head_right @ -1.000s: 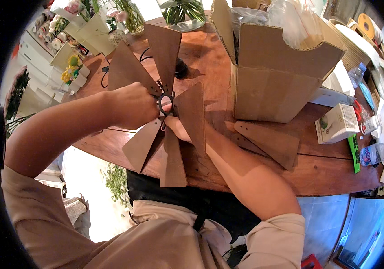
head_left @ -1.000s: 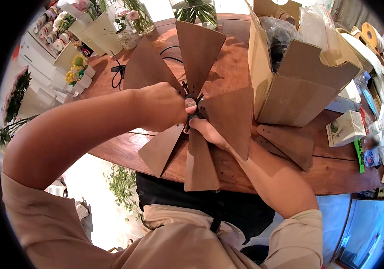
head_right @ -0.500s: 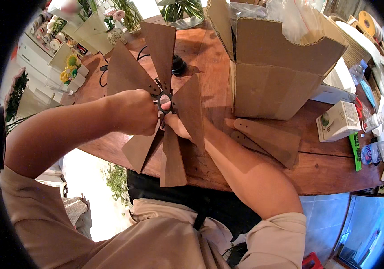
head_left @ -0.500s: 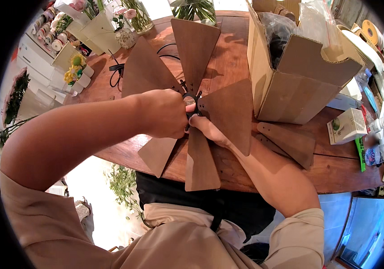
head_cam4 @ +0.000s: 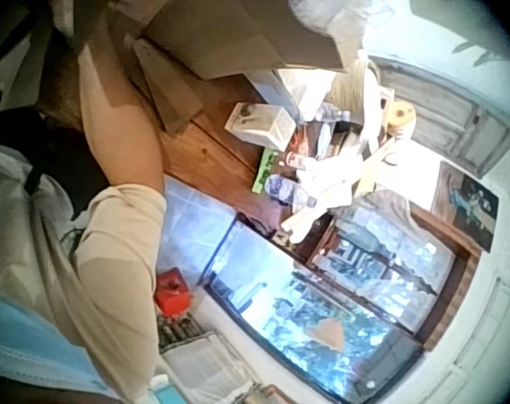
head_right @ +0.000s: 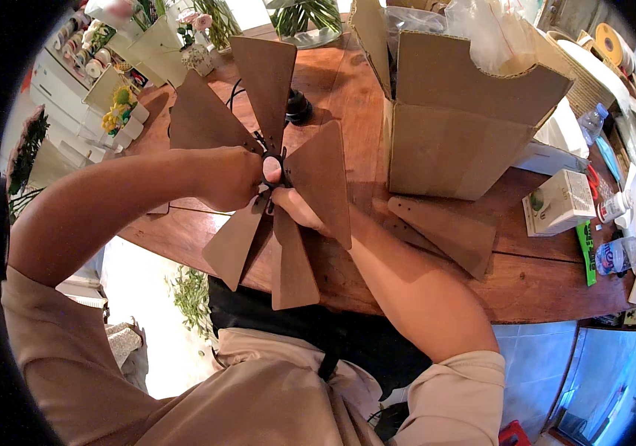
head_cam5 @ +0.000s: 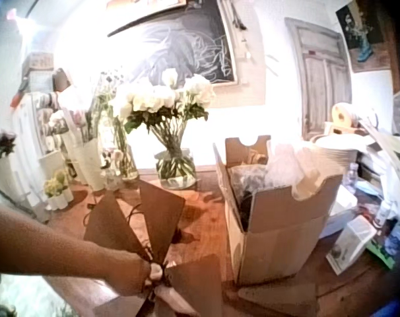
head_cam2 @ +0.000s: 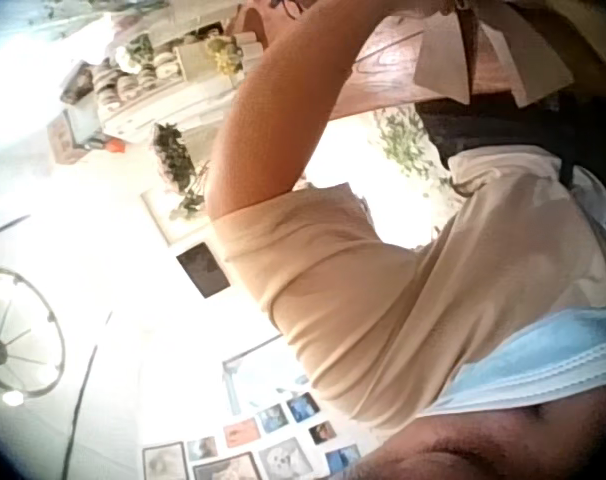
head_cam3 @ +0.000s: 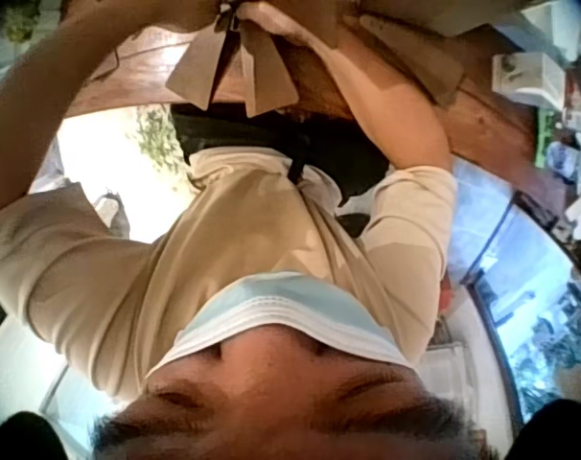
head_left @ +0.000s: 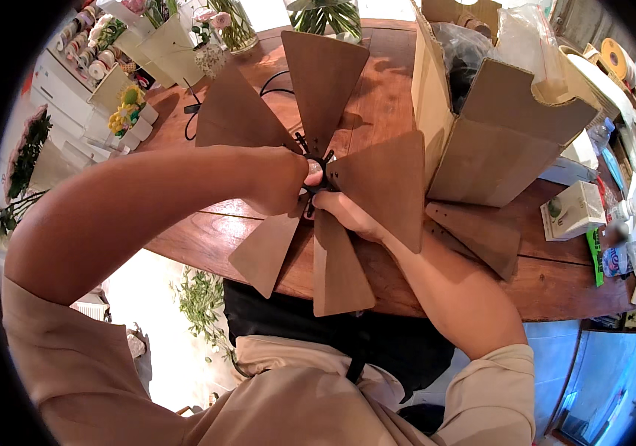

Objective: The person assembles a small tabletop fan by attaching brown fan blades to a central motor hub. They use a screwdriver to tighten screws securing each blade to the hub, working methodically around the circular assembly. The person handles the fan blades and the motor unit directly, occasionally picking up screws from a small plastic bag.

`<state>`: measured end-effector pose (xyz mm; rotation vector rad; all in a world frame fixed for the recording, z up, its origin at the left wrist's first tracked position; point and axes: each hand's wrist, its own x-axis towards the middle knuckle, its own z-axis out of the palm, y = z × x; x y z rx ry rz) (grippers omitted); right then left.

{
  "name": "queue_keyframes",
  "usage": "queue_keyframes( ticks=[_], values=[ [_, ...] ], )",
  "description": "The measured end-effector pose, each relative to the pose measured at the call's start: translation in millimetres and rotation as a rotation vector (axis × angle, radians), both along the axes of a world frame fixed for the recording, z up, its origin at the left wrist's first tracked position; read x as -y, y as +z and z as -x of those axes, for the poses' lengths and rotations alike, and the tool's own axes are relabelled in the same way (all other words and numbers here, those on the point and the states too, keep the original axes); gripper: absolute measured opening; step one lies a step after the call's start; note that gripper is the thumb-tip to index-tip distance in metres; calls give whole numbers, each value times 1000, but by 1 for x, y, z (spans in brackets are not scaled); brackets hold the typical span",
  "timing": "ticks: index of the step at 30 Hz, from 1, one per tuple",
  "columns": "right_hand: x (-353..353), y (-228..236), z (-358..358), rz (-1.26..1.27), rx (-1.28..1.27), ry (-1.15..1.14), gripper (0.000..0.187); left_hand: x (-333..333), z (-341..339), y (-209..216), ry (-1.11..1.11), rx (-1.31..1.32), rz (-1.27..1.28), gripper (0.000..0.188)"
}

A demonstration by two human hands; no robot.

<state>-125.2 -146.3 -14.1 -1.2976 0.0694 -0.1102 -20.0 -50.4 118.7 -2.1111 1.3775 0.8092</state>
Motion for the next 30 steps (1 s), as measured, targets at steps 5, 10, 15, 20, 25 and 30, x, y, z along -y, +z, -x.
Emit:
queue_keyframes(
  ticks=[5, 10, 15, 20, 25, 30],
  values=[
    [5, -10, -4, -13, 22, 36, 17, 2, 20, 10, -317, 238, 25, 17],
    [2, -17, -4, -13, 83, -16, 18, -11, 24, 10, -999, 389, -144, 15],
    [9, 7, 1, 179, -31, 31, 19, -25, 6, 5, -1112, 385, 47, 10],
    [3, -3, 1, 258, -43, -124, 21, -20, 17, 28, -284, 246, 15, 17],
    [6, -20, -10, 221, 47, -96, 15, -26, 8, 11, -244, 157, 146, 24],
    [5, 1, 1, 214, 8, -32, 28, -23, 11, 11, -197, 159, 169, 24]
  ],
)
